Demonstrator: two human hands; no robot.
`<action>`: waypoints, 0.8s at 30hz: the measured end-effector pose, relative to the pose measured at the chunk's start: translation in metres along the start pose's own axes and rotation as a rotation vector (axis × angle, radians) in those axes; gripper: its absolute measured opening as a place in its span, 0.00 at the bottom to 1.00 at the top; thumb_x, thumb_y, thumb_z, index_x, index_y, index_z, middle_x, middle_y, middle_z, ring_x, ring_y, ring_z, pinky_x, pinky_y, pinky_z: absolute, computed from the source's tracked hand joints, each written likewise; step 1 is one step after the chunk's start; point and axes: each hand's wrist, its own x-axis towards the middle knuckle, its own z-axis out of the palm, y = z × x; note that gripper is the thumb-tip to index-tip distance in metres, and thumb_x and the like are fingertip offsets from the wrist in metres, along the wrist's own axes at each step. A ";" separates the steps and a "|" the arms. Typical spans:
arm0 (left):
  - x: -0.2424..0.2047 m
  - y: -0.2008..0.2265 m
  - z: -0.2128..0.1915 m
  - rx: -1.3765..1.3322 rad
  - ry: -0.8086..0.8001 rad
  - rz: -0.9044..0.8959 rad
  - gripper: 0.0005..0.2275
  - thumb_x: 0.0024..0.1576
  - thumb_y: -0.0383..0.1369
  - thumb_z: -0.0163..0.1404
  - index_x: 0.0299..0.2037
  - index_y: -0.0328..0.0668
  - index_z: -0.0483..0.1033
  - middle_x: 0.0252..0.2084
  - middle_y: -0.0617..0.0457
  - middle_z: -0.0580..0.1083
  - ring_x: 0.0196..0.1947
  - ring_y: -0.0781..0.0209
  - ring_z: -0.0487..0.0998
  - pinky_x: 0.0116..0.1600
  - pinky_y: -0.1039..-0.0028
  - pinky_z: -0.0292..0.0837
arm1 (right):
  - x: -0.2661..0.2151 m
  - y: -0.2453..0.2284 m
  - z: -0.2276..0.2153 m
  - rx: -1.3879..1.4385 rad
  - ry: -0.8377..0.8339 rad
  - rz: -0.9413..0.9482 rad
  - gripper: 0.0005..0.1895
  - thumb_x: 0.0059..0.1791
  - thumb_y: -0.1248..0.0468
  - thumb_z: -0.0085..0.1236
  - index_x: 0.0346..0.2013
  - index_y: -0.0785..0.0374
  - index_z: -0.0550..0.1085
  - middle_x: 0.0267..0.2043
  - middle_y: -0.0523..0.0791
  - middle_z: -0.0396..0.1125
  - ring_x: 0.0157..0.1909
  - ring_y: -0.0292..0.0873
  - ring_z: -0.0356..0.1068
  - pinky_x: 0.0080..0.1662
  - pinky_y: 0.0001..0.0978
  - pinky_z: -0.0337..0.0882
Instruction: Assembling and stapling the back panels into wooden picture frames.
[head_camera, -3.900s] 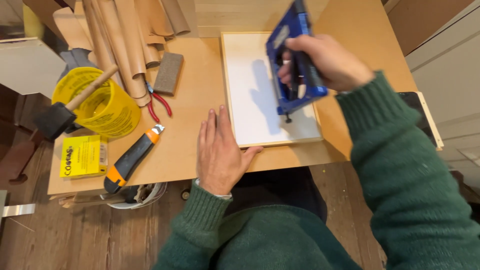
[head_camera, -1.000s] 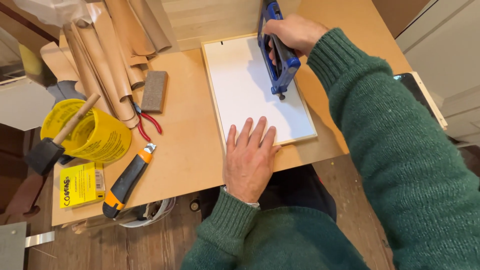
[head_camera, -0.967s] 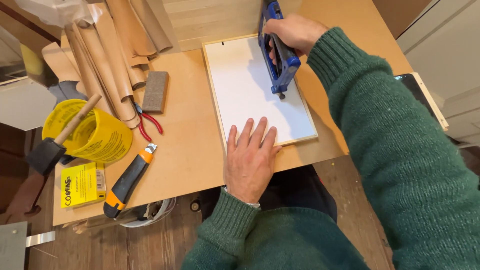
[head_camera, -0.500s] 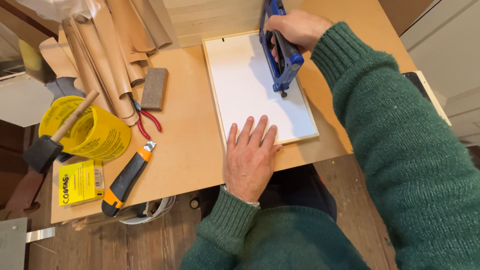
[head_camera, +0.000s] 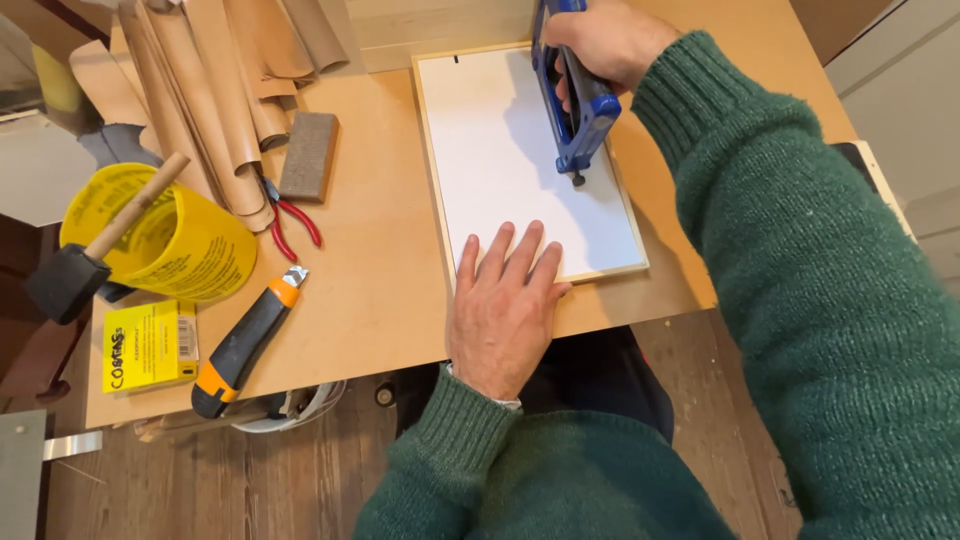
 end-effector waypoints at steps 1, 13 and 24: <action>0.000 0.000 0.000 0.002 0.002 -0.003 0.17 0.60 0.41 0.53 0.56 0.44 0.75 0.65 0.49 0.71 0.67 0.46 0.67 0.72 0.48 0.54 | 0.002 0.000 0.000 -0.002 -0.003 -0.003 0.16 0.55 0.53 0.42 0.32 0.60 0.70 0.30 0.45 0.73 0.29 0.39 0.75 0.35 0.34 0.78; 0.000 -0.001 -0.002 -0.016 0.007 0.002 0.17 0.61 0.41 0.52 0.56 0.42 0.75 0.64 0.48 0.71 0.67 0.46 0.67 0.72 0.49 0.56 | 0.011 0.007 0.000 -0.087 0.058 0.043 0.16 0.54 0.52 0.46 0.34 0.61 0.71 0.30 0.45 0.71 0.30 0.40 0.73 0.35 0.35 0.76; 0.000 0.000 -0.005 -0.011 0.037 0.044 0.17 0.59 0.39 0.54 0.56 0.41 0.76 0.64 0.46 0.71 0.66 0.45 0.68 0.71 0.49 0.57 | -0.027 0.042 -0.053 0.054 0.131 -0.011 0.19 0.55 0.54 0.49 0.46 0.70 0.72 0.38 0.49 0.74 0.33 0.45 0.76 0.38 0.37 0.78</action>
